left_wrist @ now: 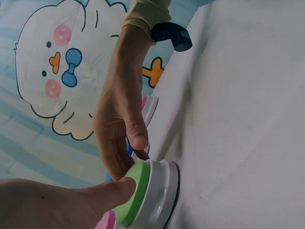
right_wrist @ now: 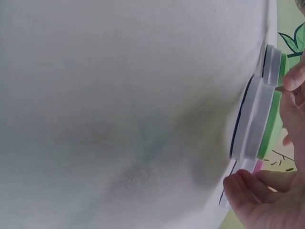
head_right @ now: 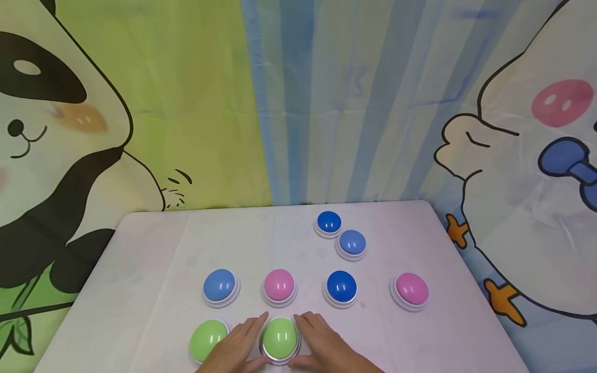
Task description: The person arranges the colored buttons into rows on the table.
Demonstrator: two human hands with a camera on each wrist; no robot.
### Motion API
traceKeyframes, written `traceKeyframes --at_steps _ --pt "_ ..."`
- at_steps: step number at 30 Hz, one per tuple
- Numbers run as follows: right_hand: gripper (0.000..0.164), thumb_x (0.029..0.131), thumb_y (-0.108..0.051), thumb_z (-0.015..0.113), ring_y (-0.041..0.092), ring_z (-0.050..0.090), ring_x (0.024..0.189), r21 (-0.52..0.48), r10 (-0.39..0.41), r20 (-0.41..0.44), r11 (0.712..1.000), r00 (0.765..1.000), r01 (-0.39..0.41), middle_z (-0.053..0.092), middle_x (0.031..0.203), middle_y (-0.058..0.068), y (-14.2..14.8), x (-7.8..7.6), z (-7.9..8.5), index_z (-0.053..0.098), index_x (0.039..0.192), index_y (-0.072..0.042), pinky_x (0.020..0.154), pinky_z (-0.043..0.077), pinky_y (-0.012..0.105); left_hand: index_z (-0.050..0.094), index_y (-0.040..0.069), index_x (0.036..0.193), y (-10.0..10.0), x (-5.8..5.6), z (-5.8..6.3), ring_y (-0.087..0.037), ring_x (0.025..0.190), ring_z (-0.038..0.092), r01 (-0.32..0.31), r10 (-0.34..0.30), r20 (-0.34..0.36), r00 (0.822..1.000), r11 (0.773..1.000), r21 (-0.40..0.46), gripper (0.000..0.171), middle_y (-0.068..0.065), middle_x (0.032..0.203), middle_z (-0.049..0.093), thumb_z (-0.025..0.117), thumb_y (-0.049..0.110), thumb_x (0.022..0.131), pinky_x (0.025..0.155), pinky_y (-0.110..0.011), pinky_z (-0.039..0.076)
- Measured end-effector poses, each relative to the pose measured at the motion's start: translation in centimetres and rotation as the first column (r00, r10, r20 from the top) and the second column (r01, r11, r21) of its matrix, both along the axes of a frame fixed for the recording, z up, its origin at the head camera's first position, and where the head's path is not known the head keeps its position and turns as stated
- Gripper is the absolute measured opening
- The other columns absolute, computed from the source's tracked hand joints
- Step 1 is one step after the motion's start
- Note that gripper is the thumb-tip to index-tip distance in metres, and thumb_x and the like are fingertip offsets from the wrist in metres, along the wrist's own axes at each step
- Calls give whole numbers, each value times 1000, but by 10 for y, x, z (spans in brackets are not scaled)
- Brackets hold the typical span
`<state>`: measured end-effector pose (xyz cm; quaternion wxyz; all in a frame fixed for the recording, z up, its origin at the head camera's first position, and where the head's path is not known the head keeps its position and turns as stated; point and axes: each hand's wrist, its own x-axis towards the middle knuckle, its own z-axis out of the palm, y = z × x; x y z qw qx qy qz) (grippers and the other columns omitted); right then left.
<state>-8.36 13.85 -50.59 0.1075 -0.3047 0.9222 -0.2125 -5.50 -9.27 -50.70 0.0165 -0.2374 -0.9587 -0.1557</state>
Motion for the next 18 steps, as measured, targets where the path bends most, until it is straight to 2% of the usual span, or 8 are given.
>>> traceKeyframes --at_steps 3,5,8,13,18 --pt "78 72 -56 67 13 50 107 -13 -32 -127 999 991 31 51 119 -1 6 2 2 48 130 -8 89 51 30 41 8 133 1 0 4 -15 89 59 20 -18 -48 999 999 31 76 -1 108 58 66 50 75 68 -26 54" --pt "73 72 -52 69 12 52 106 -47 -54 -237 998 970 44 54 117 -2 11 3 5 51 127 -8 86 52 30 42 8 132 2 -1 8 -13 90 59 43 -37 -79 996 997 72 74 0 108 59 67 49 76 70 -26 54" --pt "68 72 -49 71 9 53 103 -88 -87 -331 994 940 62 55 114 -4 17 1 10 53 125 -9 82 54 27 44 8 131 5 -5 16 -11 91 59 88 -71 -125 990 986 139 70 1 107 61 68 45 77 75 -26 54" --pt "64 75 -47 70 7 54 105 -100 -134 -332 989 934 106 56 114 -5 22 -5 21 52 126 -13 82 54 27 43 11 132 9 -16 28 -11 96 56 113 -88 -150 985 979 171 68 0 113 59 67 44 79 81 -27 54" --pt "61 76 -42 71 8 54 106 -101 -177 -292 983 940 154 57 115 -4 25 -11 30 52 127 -14 83 54 28 43 11 133 11 -28 30 -14 105 55 111 -83 -148 986 976 189 65 -3 124 55 63 45 82 88 -31 52"
